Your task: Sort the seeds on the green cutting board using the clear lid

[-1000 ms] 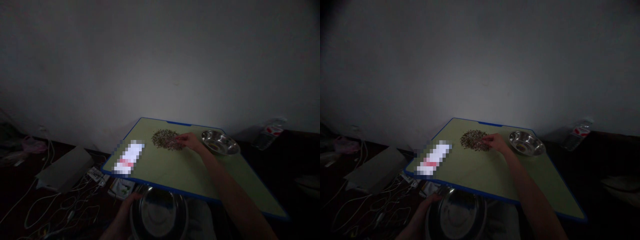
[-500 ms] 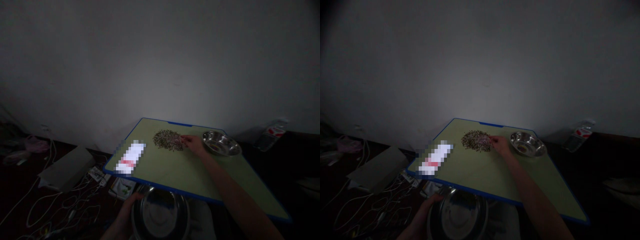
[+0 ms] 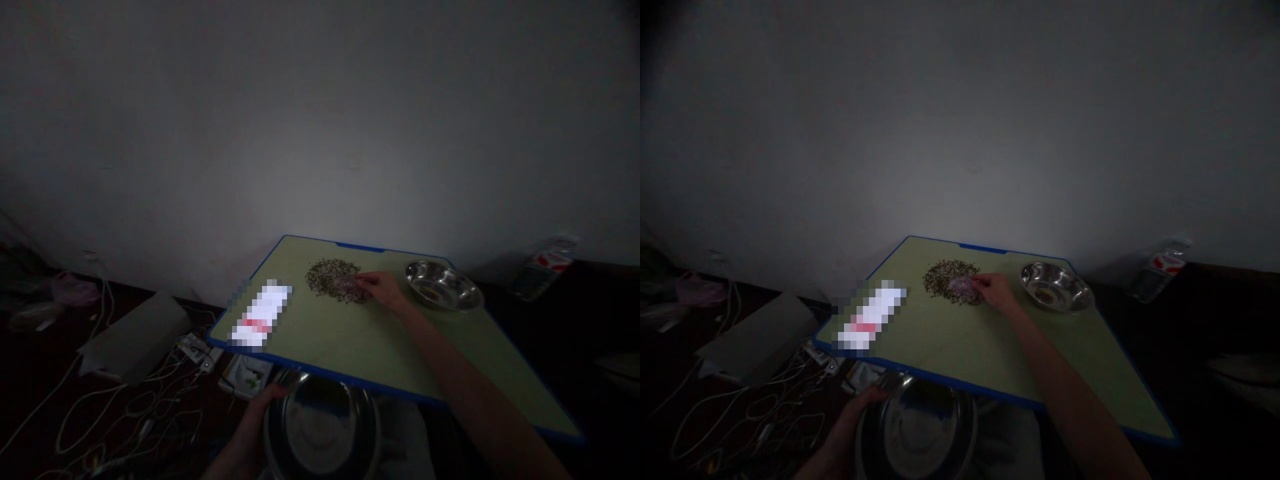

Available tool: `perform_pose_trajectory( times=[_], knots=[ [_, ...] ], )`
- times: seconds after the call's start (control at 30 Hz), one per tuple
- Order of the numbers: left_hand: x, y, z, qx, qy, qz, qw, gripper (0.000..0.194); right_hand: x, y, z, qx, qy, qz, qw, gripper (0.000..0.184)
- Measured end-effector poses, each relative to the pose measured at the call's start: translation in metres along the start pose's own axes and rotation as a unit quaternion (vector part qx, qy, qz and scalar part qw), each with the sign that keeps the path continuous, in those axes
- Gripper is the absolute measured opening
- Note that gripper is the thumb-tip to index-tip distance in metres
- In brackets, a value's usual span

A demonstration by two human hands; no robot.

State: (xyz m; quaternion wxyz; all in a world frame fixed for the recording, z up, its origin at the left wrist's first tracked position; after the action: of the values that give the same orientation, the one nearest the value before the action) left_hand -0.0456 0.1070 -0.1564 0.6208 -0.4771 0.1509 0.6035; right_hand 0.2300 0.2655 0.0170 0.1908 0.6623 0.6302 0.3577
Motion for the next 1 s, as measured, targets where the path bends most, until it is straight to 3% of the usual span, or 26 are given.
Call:
perform_pose_trajectory(
  times=[0.37,0.73,1.0],
  knots=[
    [-0.042,-0.027,-0.002,-0.037,-0.036,-0.042,0.998,0.017,-0.004,-0.006,-0.005,0.044,0.000,-0.026,0.999,0.028],
    [-0.021,-0.012,0.006,-0.010,-0.052,-0.027,0.998,0.013,-0.008,-0.009,-0.012,0.066,0.003,-0.040,0.997,0.027],
    [-0.040,-0.025,-0.002,-0.021,-0.047,-0.042,0.998,0.020,-0.008,-0.009,-0.015,0.042,0.042,-0.041,0.997,0.027]
  ],
)
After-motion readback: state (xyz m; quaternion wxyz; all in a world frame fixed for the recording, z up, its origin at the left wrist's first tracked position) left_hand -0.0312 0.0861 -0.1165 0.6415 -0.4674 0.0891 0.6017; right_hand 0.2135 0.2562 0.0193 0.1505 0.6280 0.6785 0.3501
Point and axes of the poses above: each hand's wrist, its own x-axis towards the middle knuckle, its own y-axis out of the back of the hand, z = x × y, the point moved 7 cm from there along x, towards the middle knuckle
